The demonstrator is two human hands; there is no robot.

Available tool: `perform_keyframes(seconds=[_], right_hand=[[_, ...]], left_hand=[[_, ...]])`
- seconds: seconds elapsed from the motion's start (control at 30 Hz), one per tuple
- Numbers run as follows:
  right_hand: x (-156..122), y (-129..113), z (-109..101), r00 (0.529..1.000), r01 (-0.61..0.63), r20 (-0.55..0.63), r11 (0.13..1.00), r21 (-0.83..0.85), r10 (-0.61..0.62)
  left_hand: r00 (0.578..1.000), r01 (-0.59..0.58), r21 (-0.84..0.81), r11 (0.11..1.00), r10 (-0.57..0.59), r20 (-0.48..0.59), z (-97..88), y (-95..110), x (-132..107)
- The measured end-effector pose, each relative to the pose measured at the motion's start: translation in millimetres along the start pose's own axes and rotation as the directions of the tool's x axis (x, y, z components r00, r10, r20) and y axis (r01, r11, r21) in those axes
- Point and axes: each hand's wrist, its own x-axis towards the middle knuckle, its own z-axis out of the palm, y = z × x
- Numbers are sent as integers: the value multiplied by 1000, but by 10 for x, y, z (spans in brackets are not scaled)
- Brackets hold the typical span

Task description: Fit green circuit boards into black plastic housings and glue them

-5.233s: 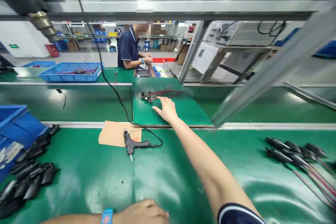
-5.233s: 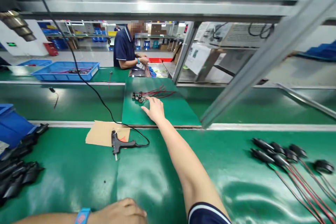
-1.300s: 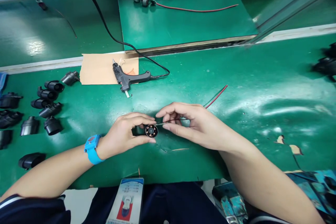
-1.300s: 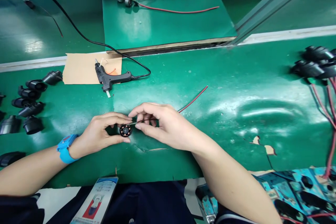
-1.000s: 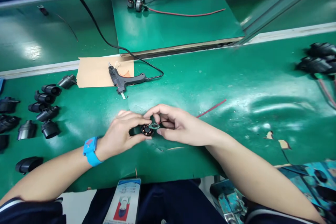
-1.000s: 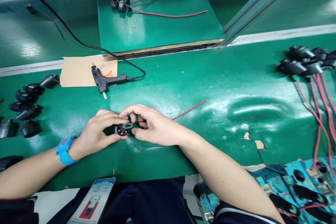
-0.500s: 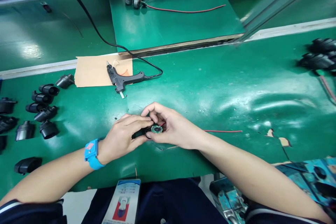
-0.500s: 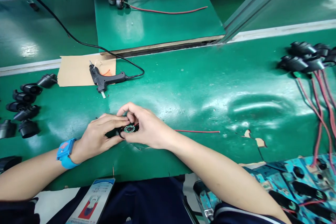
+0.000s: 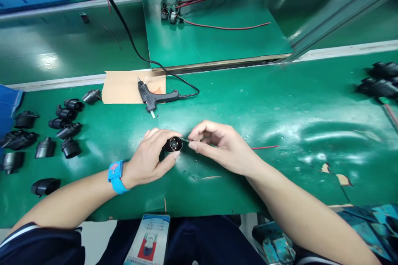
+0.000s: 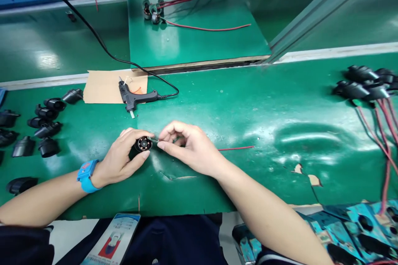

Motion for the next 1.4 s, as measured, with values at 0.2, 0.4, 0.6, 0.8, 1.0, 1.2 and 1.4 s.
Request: perform_keyframes(seconds=[0.2,0.4,0.6,0.8,1.0,1.2,1.4], right_hand=[[34,41,217,996,-85,-18,989,117,88],[26,38,192,978,-170,166,947,271,128],[50,52,240,978,207,-4,976,-73,-208],[389,81,71,830,451,8,662,-598,-558],[1080,145,77,866,298,159,233,-926,-474],[1072,156,101,871,272,153,200,-941,-466],[456,-138,-6,798,230,-222,624,-747,-560]], left_hand=[[976,-38,224,974,84,-201,-10,-92,-27],[933,-142,352,925,244,-264,-88,-141,-8],[953,-37,114,993,69,-296,-135,61,-125],[943,125,188,974,-58,-326,-229,7,-338],[929,144,386,911,10,-369,-334,-211,-392],[926,161,449,879,23,-377,-455,-316,-400],[918,162,483,860,48,-393,-513,-304,-439]])
